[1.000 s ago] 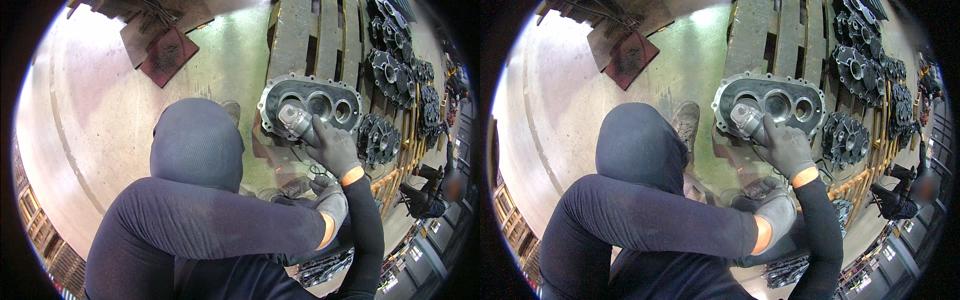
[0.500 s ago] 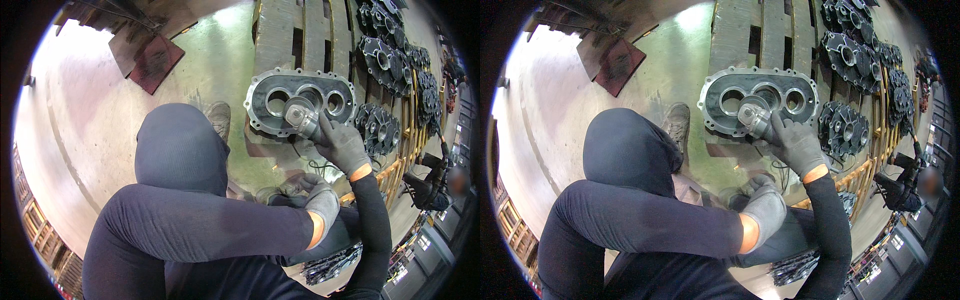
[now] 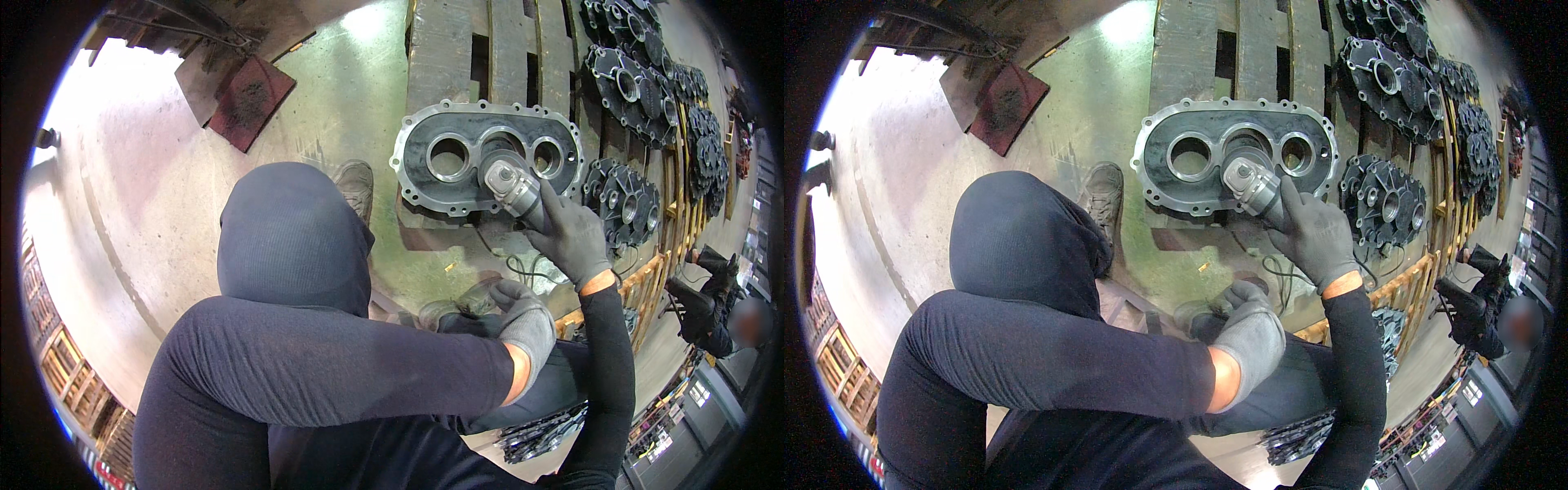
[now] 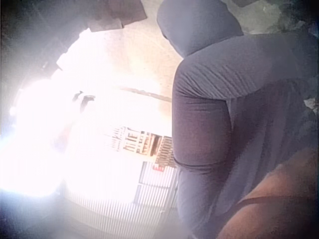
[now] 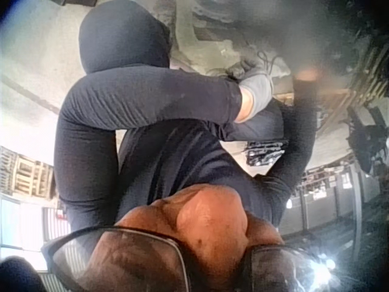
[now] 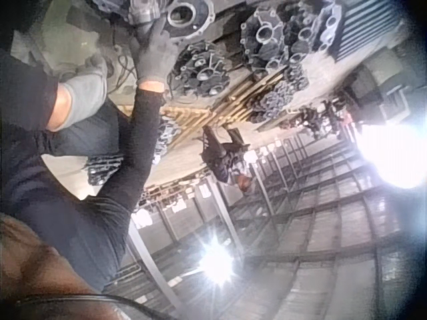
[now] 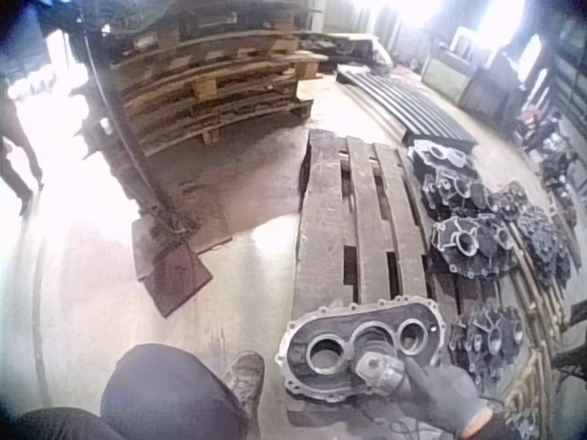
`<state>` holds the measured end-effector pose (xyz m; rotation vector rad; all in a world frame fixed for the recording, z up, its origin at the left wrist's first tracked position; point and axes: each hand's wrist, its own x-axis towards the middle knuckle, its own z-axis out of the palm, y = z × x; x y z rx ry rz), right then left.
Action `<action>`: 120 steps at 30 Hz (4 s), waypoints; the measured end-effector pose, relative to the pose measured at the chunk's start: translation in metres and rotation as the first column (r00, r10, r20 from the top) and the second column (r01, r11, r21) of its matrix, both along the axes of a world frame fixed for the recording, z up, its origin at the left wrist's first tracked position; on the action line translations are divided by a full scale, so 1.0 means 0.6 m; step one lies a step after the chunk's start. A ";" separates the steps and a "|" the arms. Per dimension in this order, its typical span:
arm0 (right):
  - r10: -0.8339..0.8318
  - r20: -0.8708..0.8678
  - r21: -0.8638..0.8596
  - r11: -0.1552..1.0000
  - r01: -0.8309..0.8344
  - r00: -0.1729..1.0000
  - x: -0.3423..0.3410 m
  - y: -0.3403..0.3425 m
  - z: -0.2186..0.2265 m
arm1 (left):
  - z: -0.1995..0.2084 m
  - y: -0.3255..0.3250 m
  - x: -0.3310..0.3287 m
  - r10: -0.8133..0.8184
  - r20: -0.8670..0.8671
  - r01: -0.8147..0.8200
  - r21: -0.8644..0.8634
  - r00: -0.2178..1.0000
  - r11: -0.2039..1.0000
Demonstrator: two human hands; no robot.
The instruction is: The person uses an angle grinder to smooth the surface of metal engine parts. They work on several parts placed on a wooden pallet, flipping them over to grind different sides.
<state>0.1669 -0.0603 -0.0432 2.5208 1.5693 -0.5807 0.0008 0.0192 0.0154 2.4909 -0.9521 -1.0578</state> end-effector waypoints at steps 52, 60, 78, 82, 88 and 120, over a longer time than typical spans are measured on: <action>-0.169 0.112 0.041 0.985 0.165 0.979 0.069 -0.131 -0.012 | 0.001 -0.031 0.026 -0.081 -0.002 0.081 -0.027 0.997 0.996; -0.180 0.128 0.030 0.984 0.177 0.975 0.075 -0.164 -0.006 | -0.034 -0.054 0.037 -0.245 -0.145 0.253 0.041 0.959 0.967; -0.659 -0.108 0.152 0.729 0.667 0.744 0.116 -0.167 0.007 | -0.029 -0.053 0.038 -0.266 -0.141 0.275 0.050 0.954 0.960; -0.689 -0.371 0.150 0.618 0.772 0.623 0.113 -0.140 -0.009 | -0.009 -0.038 0.029 -0.195 -0.056 0.200 0.089 0.979 0.976; -0.661 -0.465 0.115 0.615 0.780 0.589 0.110 -0.079 -0.011 | 0.010 -0.021 0.053 -0.233 -0.199 0.247 0.051 0.952 0.968; -0.303 -0.947 -0.069 -0.128 0.989 -0.106 -0.095 -0.053 -0.086 | 0.006 -0.011 -0.020 -0.080 0.203 0.082 0.003 0.976 0.997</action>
